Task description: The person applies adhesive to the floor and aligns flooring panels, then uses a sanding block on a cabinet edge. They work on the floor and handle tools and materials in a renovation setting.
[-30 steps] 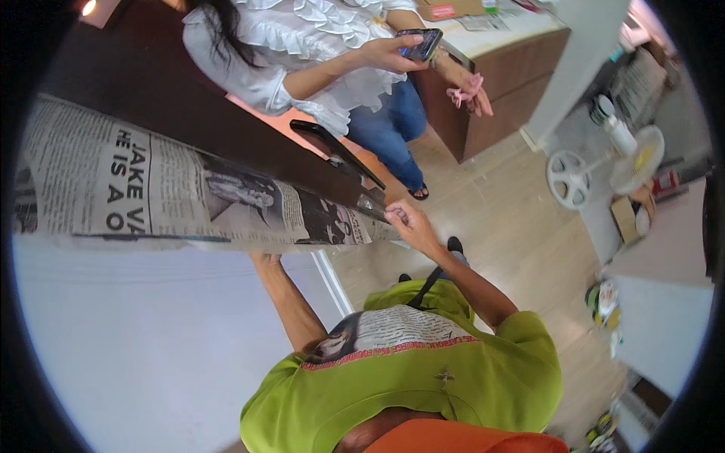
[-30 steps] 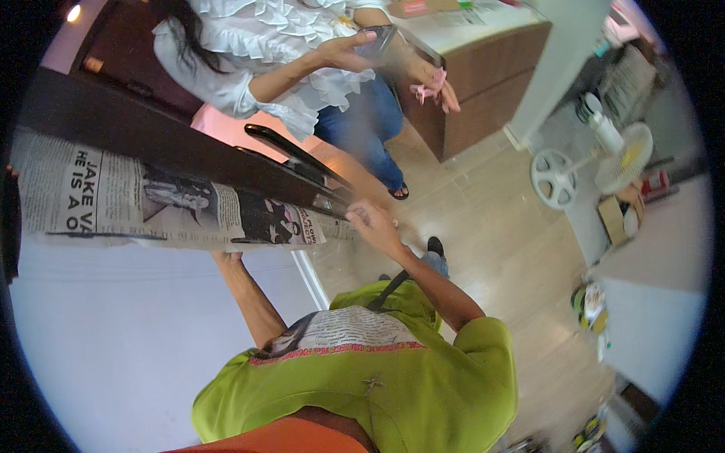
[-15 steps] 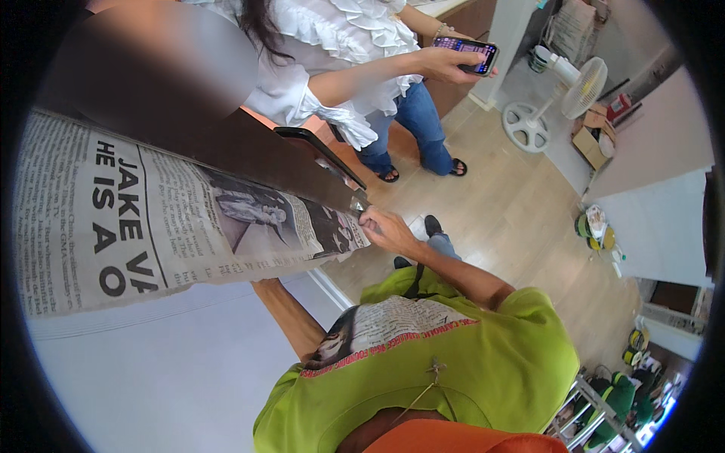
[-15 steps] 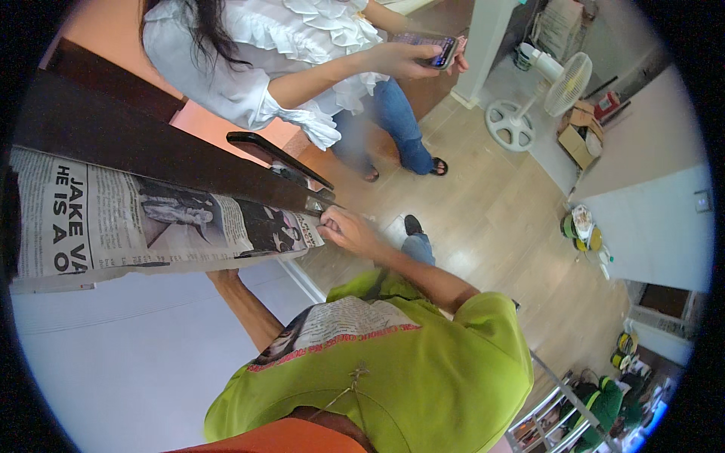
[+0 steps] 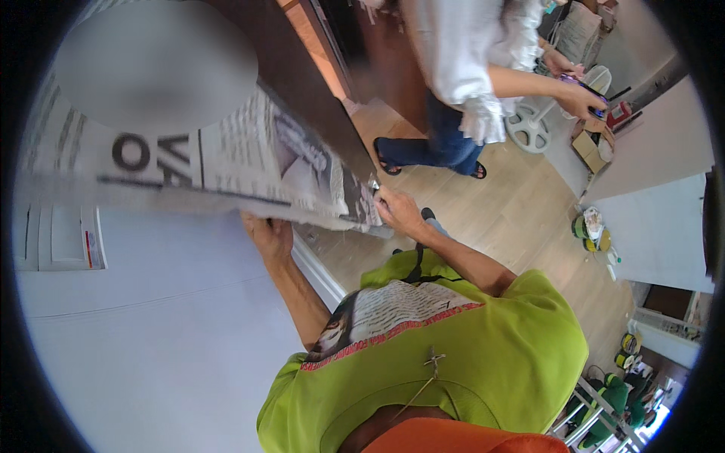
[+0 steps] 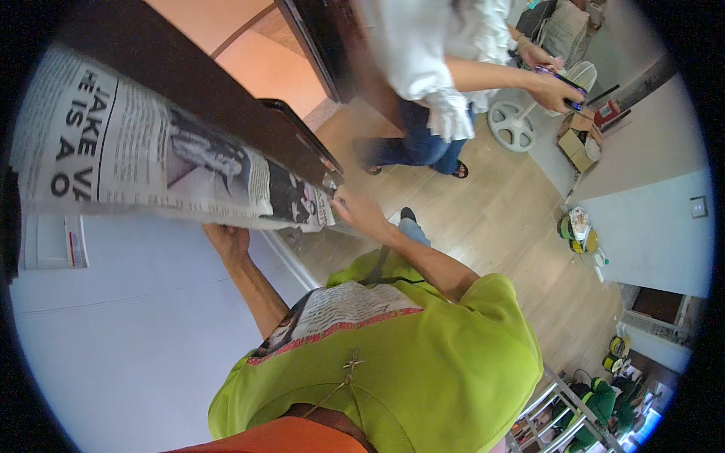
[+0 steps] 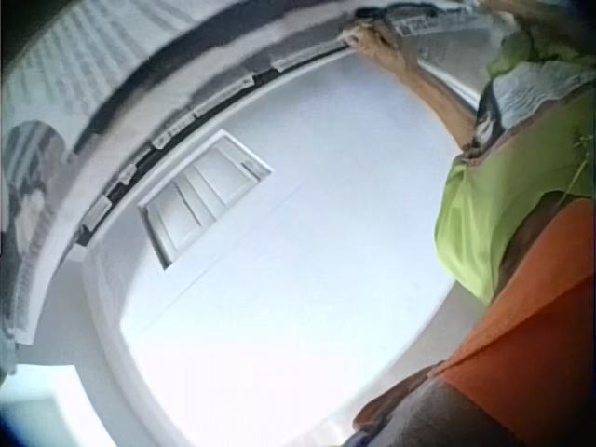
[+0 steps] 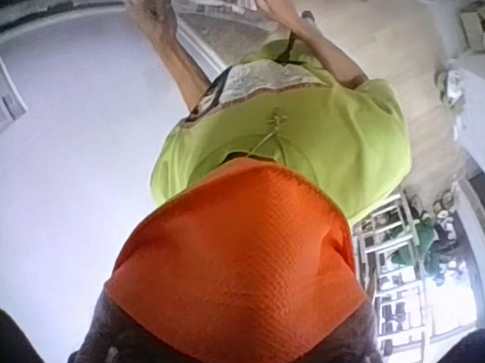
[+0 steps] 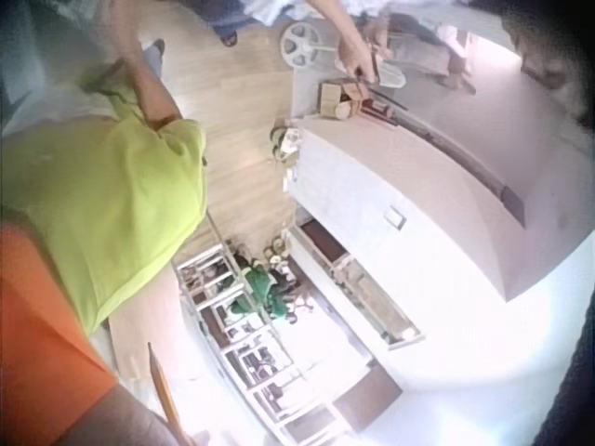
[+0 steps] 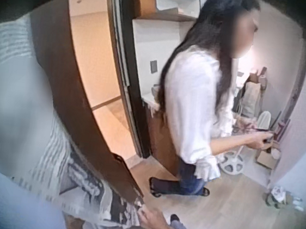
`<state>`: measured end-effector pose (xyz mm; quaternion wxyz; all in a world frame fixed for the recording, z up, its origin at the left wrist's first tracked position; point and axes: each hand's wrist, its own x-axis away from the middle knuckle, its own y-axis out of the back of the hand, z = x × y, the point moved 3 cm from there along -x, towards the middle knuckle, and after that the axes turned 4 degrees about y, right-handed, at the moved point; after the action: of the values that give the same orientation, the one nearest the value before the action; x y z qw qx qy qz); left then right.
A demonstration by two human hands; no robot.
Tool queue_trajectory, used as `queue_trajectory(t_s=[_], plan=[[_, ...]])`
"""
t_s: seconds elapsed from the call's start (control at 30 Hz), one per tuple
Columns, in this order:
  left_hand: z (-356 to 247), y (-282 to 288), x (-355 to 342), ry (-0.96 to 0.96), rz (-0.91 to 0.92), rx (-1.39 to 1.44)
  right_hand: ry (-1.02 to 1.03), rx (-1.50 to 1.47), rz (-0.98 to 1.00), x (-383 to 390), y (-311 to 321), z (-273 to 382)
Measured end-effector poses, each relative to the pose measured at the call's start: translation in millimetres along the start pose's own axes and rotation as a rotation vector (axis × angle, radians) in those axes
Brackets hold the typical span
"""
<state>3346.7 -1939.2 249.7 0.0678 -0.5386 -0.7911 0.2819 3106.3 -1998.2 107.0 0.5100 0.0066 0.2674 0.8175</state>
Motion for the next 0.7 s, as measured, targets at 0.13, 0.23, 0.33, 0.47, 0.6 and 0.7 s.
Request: queue_trajectory(t_s=[0.13, 0.23, 0.33, 0.47, 0.6, 0.7], plan=[[-7.1, -24.2, 0.0, 0.009, -0.026, -0.045, 0.047, 0.081, -0.127, 3.2, -12.5, -9.1], [3.2, -21.3, -0.5, -0.026, 0.099, -0.083, -0.066, 0.047, -0.094, 9.1, -23.7, -19.8], [16.7, -3.8, -5.2, -0.038, 0.113, -0.054, -0.037, -0.064, -0.109, 2.1, -18.9, -15.2], [28.2, -6.8, -17.3, -0.076, 0.206, -0.084, 0.046, -0.063, -0.193, -10.3, -23.5, -27.0], [50.7, 9.0, -43.3, -0.119, 0.249, -0.085, 0.043, -0.094, -0.292, -36.8, -41.9, -64.7], [53.1, 4.7, -71.3, -0.134, 0.260, -0.067, -0.018, -0.086, -0.327, -70.3, -42.5, -73.7]])
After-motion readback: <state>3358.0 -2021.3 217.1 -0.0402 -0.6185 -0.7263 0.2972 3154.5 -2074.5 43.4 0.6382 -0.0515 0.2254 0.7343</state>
